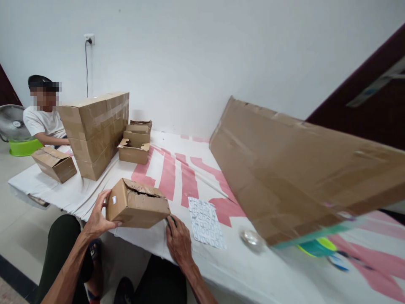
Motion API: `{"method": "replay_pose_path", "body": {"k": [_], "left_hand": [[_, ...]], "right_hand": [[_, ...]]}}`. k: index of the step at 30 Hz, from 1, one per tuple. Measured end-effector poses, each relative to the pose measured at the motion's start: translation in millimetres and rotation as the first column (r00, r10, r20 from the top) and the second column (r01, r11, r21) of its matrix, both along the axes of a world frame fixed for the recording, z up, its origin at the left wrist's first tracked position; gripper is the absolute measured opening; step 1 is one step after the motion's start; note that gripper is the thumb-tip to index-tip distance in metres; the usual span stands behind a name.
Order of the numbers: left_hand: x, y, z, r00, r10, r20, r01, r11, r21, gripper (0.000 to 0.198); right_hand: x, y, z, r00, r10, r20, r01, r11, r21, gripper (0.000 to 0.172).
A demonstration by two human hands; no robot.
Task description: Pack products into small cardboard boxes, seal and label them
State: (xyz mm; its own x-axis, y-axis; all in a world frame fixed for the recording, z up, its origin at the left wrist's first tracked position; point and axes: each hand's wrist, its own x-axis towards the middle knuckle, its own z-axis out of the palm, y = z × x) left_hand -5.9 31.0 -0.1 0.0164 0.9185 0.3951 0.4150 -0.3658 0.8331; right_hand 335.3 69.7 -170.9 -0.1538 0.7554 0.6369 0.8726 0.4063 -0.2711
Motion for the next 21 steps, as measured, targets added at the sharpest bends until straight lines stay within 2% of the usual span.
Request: {"method": "replay_pose_path", "body": {"k": [7,12,17,21], "left_hand": [[-2.5,-4.8,0.8,1.000,-0.001,0.004,0.001,1.000,-0.007,0.106],[-14.4,-9.4,-13.7,0.997,-0.018,0.074,0.023,0.998,-0.061,0.102],[-32.8,-13.2,-30.1,0.978,-0.055,0.201,0.088,0.983,-0.163,0.110],[-42.9,-11.2,-33.1,0.958,-0.075,0.278,0.151,0.953,-0.264,0.121]], "right_hand": [[-0.7,0.5,0.3,1.000,0.007,-0.011,-0.007,1.000,0.004,0.040],[-1.9,-1.8,4.2,1.000,0.000,-0.003,0.000,1.000,-0.009,0.040],[-3.0,-3.8,7.5,1.000,-0.002,-0.008,0.002,1.000,-0.024,0.044],[-2.2,-4.0,6.8,1.000,0.000,-0.005,0.000,1.000,-0.021,0.046]]}}
